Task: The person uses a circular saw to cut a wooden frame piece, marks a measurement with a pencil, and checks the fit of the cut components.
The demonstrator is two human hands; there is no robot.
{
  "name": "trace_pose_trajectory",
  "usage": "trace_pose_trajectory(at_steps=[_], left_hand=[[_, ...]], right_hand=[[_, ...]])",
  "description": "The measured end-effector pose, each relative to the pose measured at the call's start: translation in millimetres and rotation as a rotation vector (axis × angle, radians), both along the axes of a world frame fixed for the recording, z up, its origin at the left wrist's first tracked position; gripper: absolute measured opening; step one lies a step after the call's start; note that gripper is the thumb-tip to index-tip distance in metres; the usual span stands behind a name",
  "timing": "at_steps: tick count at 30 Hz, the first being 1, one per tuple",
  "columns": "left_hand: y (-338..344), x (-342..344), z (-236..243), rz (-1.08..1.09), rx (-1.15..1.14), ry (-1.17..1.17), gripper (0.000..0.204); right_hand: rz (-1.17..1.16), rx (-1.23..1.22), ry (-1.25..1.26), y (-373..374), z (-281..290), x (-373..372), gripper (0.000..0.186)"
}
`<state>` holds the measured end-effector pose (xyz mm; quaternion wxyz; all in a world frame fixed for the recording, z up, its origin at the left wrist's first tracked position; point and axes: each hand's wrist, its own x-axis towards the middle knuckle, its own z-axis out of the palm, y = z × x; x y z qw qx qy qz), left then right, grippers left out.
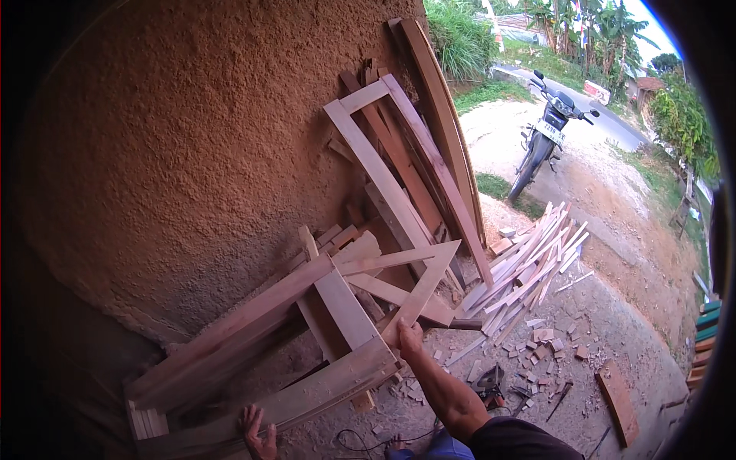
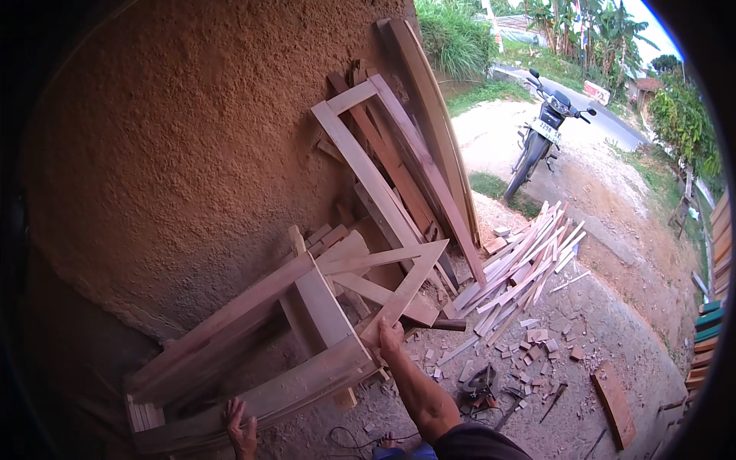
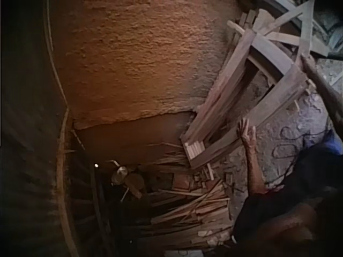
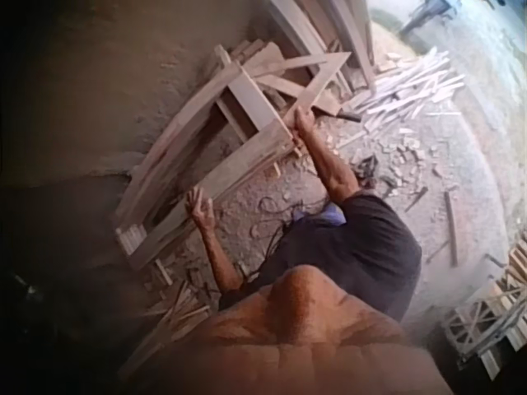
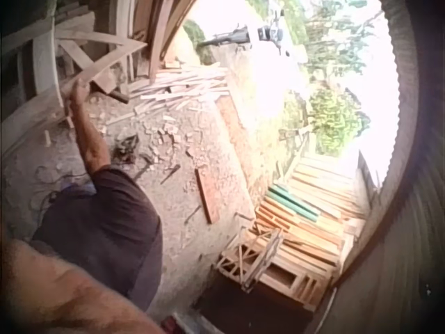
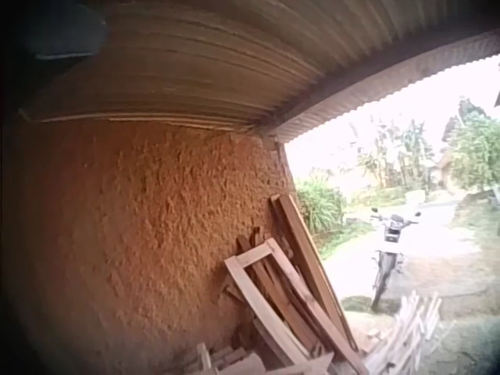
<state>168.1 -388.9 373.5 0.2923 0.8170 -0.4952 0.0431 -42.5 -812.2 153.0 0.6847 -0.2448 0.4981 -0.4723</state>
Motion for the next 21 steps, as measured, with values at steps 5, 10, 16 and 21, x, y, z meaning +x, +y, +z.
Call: trace_pose_trajectory(at_steps=[5,10,16,21], left_hand=[[15.0,0.8,10.5,0.056,0.016,-0.018,0.054],[15.9,3.2,6.5,0.038,-0.001,-0.024,0.052],[15.9,-2.5,7.2,0.080,0.008,0.137,0.057],[14.9,-2.8,7.6,0.073,0.015,0.126,0.056]], right_hand=[[0.152,0.170,-0.151,-2.3,54.8,7.8,0.026],[0.191,0.182,-0.222,-1.8,59.5,-3.2,0.026],[0.131,0.152,-0.268,-11.0,55.1,-3.8,0.025],[0.081,0.070,-0.293,-24.3,45.5,-7.8,0.024]])
